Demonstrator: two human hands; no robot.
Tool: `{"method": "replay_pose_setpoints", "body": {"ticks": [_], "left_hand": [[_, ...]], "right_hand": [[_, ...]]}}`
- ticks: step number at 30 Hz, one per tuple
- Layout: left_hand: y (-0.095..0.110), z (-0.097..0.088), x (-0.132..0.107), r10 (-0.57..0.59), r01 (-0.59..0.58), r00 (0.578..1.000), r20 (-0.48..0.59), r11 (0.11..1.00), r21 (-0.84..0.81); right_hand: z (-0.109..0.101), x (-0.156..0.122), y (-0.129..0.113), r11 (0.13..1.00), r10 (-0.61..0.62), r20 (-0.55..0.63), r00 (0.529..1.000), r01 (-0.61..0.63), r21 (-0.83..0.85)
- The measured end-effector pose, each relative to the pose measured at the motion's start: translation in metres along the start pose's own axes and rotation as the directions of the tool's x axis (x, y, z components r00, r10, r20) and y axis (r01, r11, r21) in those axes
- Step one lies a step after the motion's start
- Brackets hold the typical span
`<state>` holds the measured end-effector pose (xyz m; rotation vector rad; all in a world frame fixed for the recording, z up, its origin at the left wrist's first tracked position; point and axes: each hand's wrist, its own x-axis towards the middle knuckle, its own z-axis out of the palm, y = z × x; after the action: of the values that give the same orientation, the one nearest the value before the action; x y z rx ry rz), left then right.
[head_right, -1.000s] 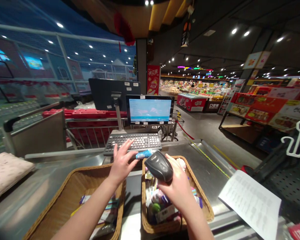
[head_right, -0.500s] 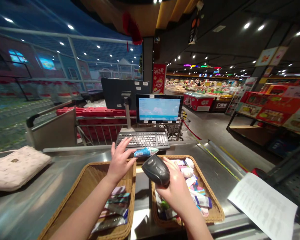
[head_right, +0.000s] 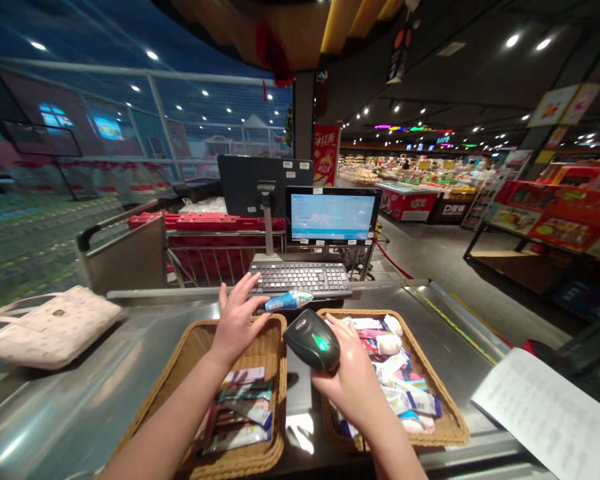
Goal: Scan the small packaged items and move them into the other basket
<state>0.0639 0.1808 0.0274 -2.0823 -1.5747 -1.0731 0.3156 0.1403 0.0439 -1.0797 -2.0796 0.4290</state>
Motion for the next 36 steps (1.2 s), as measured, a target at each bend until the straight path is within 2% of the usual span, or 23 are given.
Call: {"method": "replay_pose_setpoints", "body": {"ticks": [14,20,36], "left_hand": [[-0.028,-0.017,-0.019,-0.024,0.023,1.000,0.008,1.000,0.021],[-0.038,-0.023,-0.029,-0.049,0.048,0.998,0.027,0.998,0.041],[-0.070,-0.028,-0.074,-0.124,0.113,0.987,0.106,0.988,0.104]], "right_hand": [[0.023,0.005,-0.011,1.000,-0.005,-0.002,1.000,0.005,-0.023],[0.031,0.009,-0.016,0.999,-0.043,-0.002,0.999,0.043,0.004],[0.055,0.015,-0.024,0.998,-0.061,0.018,0.998,0.060,0.030]]}}
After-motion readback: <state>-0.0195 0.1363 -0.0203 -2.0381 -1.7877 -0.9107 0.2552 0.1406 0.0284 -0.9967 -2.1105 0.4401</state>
